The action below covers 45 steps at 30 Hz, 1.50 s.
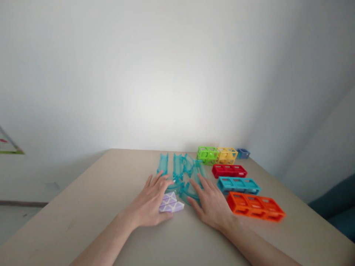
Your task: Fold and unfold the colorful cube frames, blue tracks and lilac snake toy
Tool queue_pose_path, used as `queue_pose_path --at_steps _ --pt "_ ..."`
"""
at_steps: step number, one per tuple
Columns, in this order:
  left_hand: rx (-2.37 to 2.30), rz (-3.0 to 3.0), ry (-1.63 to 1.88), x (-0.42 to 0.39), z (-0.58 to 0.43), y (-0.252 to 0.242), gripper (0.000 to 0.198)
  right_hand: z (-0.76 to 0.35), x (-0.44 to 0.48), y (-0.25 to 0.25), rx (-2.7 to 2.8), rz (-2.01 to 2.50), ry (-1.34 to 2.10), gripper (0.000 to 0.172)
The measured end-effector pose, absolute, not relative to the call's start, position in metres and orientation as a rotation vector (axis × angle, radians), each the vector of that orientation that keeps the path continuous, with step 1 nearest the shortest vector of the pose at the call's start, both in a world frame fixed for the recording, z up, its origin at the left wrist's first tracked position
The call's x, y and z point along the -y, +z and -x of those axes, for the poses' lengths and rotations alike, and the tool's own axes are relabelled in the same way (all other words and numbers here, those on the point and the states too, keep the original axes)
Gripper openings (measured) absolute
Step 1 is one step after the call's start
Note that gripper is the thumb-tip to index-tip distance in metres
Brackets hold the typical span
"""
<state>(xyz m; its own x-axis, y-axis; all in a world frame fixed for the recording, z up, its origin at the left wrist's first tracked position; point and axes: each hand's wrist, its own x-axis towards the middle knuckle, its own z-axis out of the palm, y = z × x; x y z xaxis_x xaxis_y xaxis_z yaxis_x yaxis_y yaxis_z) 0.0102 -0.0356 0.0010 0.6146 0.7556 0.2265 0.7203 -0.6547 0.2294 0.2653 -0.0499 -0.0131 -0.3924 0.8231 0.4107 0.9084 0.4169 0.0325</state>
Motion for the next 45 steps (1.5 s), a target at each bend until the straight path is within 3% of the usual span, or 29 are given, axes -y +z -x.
queue_pose_path --at_steps 3,9,16,29,37,45 --pt "-1.271 -2.718 0.450 0.027 -0.006 -0.003 0.094 -0.257 0.047 -0.014 2.354 1.475 -0.360 0.055" --pt "-1.287 -2.708 0.483 -0.008 0.000 -0.005 0.099 -0.244 0.024 -0.013 2.341 1.479 -0.381 0.054" --pt "-1.345 -2.703 0.449 -0.045 -0.001 -0.003 0.086 -0.243 -0.014 -0.017 2.300 1.479 -0.395 0.051" --pt "-1.498 -2.675 0.408 -0.035 0.003 -0.003 0.084 -0.255 -0.035 -0.021 2.287 1.232 -0.386 0.053" --pt "-1.310 -2.731 0.618 -0.026 -0.004 -0.002 0.062 -0.258 0.036 0.010 2.207 1.364 -0.509 0.041" --pt "-1.265 -2.700 0.724 -0.028 -0.004 -0.002 0.055 -0.378 0.072 -0.004 2.026 1.948 -0.707 0.068"
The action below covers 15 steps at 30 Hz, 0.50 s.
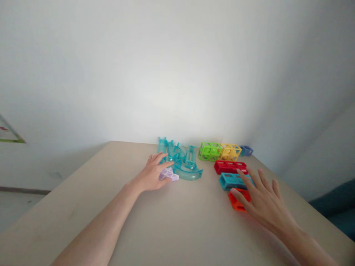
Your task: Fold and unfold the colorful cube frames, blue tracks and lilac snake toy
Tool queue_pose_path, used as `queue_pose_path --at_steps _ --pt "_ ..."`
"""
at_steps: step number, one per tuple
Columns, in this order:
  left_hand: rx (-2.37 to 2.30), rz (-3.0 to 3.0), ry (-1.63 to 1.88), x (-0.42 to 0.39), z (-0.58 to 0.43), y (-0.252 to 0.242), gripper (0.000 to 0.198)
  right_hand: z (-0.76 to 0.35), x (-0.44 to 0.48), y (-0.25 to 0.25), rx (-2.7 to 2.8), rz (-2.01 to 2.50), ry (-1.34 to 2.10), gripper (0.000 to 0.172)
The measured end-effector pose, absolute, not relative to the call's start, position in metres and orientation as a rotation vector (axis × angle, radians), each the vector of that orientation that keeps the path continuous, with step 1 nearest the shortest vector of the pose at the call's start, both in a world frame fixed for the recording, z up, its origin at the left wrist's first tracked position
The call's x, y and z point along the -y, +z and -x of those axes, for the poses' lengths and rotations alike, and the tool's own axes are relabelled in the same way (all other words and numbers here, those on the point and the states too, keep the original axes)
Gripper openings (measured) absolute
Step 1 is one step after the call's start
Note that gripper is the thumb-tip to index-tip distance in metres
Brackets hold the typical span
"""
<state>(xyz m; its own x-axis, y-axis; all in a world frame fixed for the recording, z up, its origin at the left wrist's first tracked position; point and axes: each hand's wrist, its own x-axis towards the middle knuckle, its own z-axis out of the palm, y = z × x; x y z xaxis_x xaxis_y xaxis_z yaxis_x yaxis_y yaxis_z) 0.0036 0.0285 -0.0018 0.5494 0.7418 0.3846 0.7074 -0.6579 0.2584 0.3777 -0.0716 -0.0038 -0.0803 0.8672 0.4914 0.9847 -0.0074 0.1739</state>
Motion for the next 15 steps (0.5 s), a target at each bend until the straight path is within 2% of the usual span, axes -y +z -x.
queue_pose_path --at_steps 4,15 --pt "-1.244 -2.705 0.708 -0.029 -0.006 -0.004 0.055 -0.399 0.062 -0.015 2.121 2.044 -0.587 0.071" --pt "-1.284 -2.702 0.677 -0.029 -0.003 -0.004 0.052 -0.389 0.035 -0.017 2.157 2.064 -0.553 0.069"
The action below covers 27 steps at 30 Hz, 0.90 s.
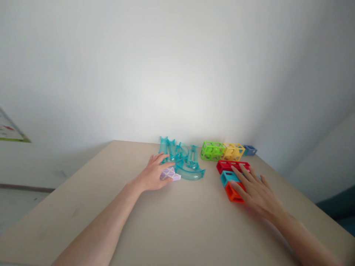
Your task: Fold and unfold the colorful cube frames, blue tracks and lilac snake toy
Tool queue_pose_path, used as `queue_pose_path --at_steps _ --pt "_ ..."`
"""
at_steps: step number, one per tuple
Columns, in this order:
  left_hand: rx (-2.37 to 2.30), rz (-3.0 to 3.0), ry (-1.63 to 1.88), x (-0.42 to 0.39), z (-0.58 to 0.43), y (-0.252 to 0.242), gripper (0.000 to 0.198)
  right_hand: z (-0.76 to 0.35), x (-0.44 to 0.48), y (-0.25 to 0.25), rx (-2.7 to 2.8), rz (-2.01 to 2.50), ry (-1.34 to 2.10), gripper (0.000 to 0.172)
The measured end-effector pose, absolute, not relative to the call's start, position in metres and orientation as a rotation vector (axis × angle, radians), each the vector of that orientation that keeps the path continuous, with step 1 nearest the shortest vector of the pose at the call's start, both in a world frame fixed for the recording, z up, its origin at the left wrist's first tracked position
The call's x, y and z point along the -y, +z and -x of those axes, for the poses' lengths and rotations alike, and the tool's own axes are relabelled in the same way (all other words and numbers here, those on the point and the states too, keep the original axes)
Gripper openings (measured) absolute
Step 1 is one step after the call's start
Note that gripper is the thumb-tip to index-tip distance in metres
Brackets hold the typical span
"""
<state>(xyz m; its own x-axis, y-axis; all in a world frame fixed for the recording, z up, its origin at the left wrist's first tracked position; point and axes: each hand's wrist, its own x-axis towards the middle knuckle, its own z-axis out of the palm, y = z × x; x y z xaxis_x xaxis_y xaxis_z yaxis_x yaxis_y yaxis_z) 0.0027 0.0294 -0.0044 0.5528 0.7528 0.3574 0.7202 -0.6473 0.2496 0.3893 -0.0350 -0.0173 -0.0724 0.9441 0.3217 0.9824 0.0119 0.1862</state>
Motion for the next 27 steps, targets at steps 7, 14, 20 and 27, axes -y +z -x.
queue_pose_path --at_steps 7,14,20,27 --pt "-1.269 -2.691 0.693 -0.029 -0.002 -0.004 0.053 -0.392 0.029 -0.014 2.133 2.121 -0.516 0.068" --pt "-1.280 -2.695 0.684 -0.029 -0.003 -0.004 0.049 -0.392 0.024 -0.013 2.184 2.135 -0.462 0.069" --pt "-1.262 -2.684 0.705 -0.029 -0.003 -0.004 0.046 -0.382 0.016 -0.008 2.206 2.079 -0.467 0.069" --pt "-1.277 -2.691 0.683 -0.030 -0.002 -0.005 0.047 -0.372 0.002 -0.004 2.190 2.087 -0.441 0.067"
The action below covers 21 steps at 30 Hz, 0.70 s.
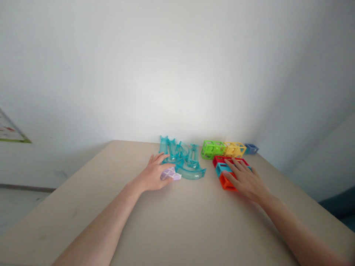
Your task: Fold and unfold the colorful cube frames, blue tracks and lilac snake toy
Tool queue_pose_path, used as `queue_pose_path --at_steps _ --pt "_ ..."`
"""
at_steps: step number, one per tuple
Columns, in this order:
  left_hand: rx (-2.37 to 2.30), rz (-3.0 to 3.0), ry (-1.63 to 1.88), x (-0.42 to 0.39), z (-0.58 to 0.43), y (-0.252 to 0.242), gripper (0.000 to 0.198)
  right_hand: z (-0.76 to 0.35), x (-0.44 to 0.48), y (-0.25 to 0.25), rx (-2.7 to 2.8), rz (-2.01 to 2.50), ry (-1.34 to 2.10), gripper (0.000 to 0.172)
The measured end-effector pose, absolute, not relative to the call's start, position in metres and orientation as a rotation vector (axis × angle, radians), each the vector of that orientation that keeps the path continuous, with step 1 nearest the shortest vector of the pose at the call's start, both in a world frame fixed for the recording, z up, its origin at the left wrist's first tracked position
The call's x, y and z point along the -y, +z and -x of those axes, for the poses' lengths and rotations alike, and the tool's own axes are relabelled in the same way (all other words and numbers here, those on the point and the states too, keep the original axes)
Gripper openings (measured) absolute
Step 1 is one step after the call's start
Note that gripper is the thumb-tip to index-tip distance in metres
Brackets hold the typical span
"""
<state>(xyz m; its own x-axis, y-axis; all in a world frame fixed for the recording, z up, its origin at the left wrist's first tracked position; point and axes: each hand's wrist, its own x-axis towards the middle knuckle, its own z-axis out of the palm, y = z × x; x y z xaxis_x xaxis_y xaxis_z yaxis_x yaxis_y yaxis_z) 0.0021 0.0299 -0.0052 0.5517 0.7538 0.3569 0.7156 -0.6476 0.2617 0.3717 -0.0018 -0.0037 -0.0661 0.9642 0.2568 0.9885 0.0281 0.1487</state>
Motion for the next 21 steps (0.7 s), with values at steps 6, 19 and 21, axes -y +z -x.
queue_pose_path --at_steps 6,19,21 --pt "-1.282 -2.701 0.643 -0.030 -0.002 -0.006 0.047 -0.368 -0.004 -0.002 2.194 2.094 -0.445 0.065" --pt "-1.251 -2.705 0.704 -0.030 -0.003 -0.006 0.043 -0.366 -0.013 -0.005 2.165 2.090 -0.449 0.065" --pt "-1.245 -2.709 0.712 -0.030 -0.003 -0.006 0.043 -0.365 -0.013 -0.004 2.165 2.090 -0.451 0.065"
